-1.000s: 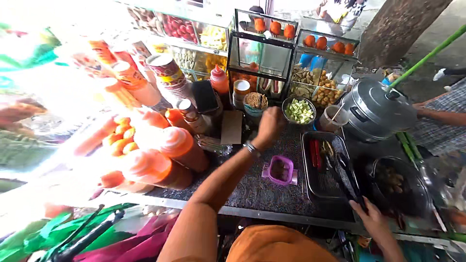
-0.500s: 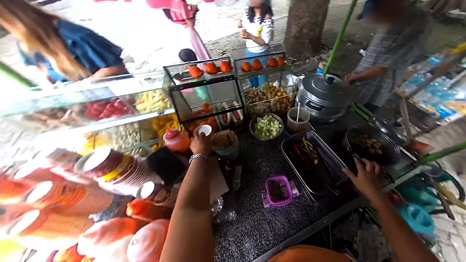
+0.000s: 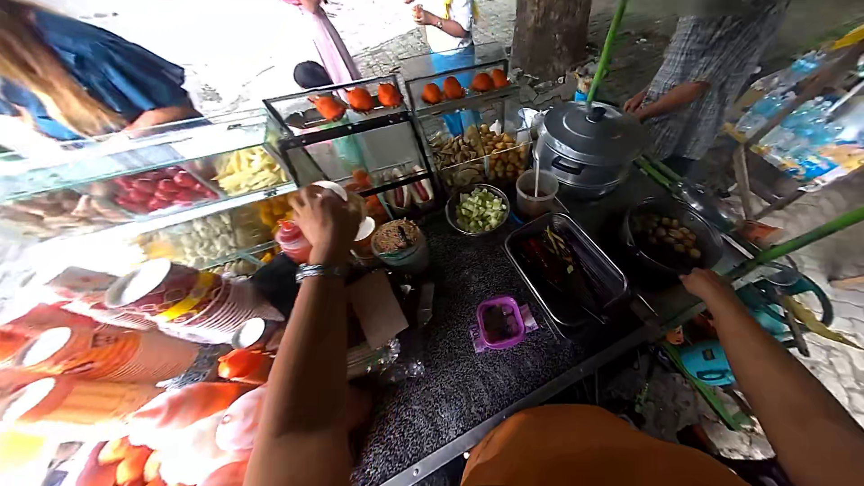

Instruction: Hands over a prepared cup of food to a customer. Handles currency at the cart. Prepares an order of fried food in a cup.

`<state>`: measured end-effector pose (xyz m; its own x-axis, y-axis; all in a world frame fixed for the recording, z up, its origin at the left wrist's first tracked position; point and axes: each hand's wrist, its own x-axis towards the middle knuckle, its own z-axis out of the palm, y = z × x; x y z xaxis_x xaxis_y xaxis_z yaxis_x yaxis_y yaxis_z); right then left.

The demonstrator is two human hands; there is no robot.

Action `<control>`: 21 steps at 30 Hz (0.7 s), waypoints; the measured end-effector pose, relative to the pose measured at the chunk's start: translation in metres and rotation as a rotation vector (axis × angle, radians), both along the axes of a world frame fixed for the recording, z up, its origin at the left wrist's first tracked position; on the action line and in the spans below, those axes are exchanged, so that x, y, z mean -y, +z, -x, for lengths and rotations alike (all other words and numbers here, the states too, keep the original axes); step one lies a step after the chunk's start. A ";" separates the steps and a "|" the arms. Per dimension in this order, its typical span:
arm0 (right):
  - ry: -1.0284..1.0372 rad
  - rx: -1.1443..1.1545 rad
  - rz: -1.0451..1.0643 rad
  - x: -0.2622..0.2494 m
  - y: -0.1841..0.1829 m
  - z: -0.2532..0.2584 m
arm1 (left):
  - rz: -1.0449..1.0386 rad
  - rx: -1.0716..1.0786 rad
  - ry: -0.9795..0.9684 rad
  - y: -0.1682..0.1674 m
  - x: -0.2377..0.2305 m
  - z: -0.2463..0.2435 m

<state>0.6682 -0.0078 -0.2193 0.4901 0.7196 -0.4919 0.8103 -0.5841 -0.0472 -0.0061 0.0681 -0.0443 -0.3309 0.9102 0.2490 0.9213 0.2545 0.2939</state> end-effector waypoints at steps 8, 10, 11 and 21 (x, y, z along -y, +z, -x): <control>-0.072 -0.106 -0.072 0.000 0.014 -0.063 | -0.154 0.381 -0.205 0.018 0.128 -0.083; -0.046 -0.047 -0.043 0.004 0.031 -0.060 | -0.124 0.617 -0.221 -0.014 0.156 -0.089; -0.057 -0.028 -0.051 0.005 0.036 -0.058 | -0.097 0.761 -0.207 -0.031 0.167 -0.092; 0.188 0.156 -0.346 0.021 0.023 -0.080 | -0.010 1.553 0.367 -0.181 0.239 -0.117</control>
<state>0.7477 -0.0292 -0.1967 0.3838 0.9134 -0.1357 0.9143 -0.3964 -0.0828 0.1113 -0.1707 -0.2249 -0.4486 0.7283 -0.5181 -0.3685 0.3774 0.8496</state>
